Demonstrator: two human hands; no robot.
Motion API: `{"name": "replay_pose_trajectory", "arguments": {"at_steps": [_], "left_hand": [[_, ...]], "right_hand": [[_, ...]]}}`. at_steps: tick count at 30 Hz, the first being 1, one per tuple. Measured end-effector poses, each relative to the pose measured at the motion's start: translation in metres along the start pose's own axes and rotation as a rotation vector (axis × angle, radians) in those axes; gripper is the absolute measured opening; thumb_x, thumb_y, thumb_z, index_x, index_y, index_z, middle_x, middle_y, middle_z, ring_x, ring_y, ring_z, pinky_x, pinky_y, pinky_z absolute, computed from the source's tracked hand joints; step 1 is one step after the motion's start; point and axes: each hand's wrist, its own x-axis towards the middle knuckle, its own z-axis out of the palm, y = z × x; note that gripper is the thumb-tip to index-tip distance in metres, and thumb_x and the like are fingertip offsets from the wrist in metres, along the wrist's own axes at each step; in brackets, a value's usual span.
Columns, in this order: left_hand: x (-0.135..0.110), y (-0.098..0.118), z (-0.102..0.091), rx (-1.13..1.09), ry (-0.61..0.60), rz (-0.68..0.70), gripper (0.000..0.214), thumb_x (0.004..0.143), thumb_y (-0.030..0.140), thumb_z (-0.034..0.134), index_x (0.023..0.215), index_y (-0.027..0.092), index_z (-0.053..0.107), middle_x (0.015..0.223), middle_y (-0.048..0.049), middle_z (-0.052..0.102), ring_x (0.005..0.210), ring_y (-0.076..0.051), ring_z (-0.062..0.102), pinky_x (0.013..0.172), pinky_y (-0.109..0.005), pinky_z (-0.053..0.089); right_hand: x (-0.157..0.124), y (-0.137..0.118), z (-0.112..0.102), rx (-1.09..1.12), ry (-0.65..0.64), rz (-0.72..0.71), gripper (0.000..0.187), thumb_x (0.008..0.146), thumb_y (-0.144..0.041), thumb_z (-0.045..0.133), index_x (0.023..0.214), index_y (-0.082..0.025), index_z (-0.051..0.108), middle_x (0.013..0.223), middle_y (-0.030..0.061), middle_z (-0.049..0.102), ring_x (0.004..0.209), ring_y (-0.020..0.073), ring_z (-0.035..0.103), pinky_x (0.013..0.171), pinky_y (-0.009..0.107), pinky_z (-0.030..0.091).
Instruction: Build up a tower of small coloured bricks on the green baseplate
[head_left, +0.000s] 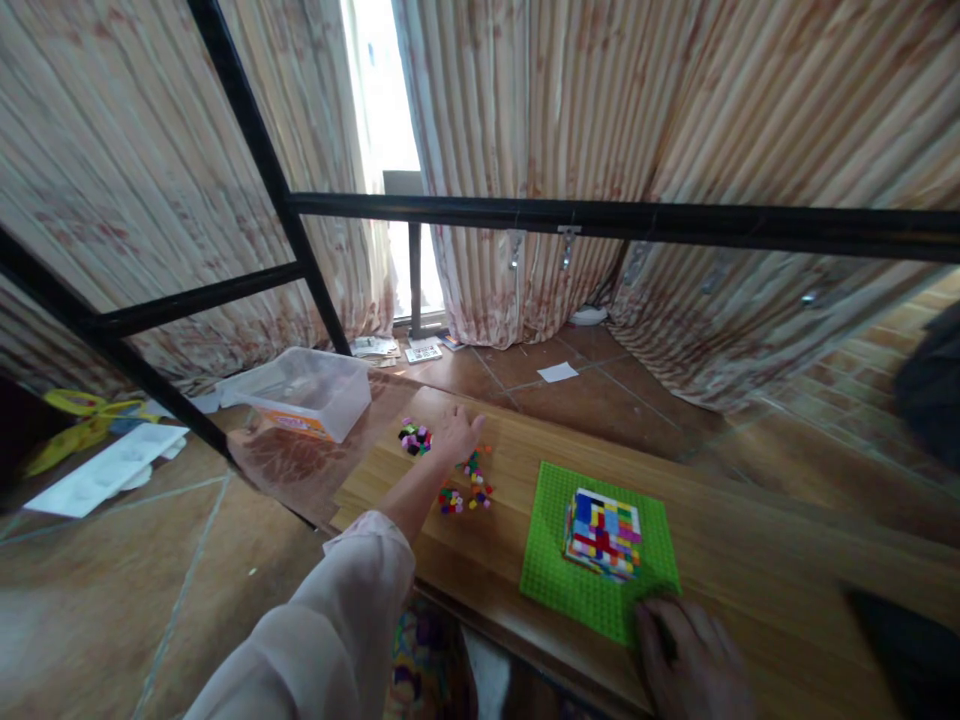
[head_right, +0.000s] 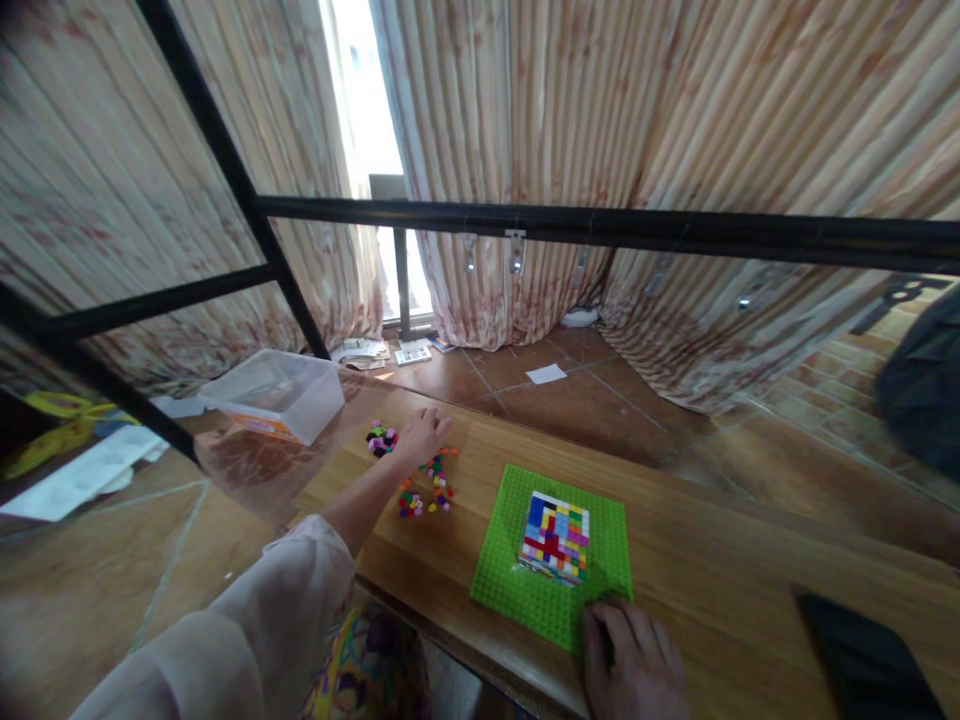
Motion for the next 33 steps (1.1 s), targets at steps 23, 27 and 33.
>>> {"name": "replay_pose_trajectory", "arguments": {"at_steps": [23,27,33], "left_hand": [[-0.096,0.017,-0.026,0.000,-0.069,0.291,0.011,0.081,0.015,0.056,0.075,0.020,0.063,0.088,-0.0081,0.062,0.091,-0.023,0.056,0.089,-0.039,0.045],[-0.114,0.005,-0.038,-0.029,-0.072,0.312,0.011,0.085,0.019,0.055,0.083,0.021,0.065,0.097,-0.0087,0.064,0.099,-0.024,0.057,0.094,-0.040,0.044],[-0.126,-0.018,-0.046,-0.138,0.156,0.203,0.020,0.089,0.029,0.055,0.105,0.022,0.065,0.117,-0.0098,0.061,0.114,-0.024,0.054,0.102,-0.039,0.044]], "right_hand": [[0.003,-0.008,-0.003,-0.035,-0.030,0.067,0.033,0.095,-0.041,0.040,0.084,-0.019,0.062,0.087,0.0100,0.064,0.084,0.0256,0.055,0.078,0.038,0.041],[0.002,-0.005,0.000,-0.032,-0.037,0.066,0.033,0.094,-0.042,0.040,0.085,-0.019,0.063,0.087,0.0102,0.064,0.084,0.0257,0.055,0.078,0.038,0.041],[0.000,-0.002,0.001,-0.022,-0.037,0.061,0.031,0.094,-0.041,0.042,0.085,-0.020,0.062,0.088,0.0104,0.064,0.086,0.0263,0.055,0.079,0.039,0.040]]}}
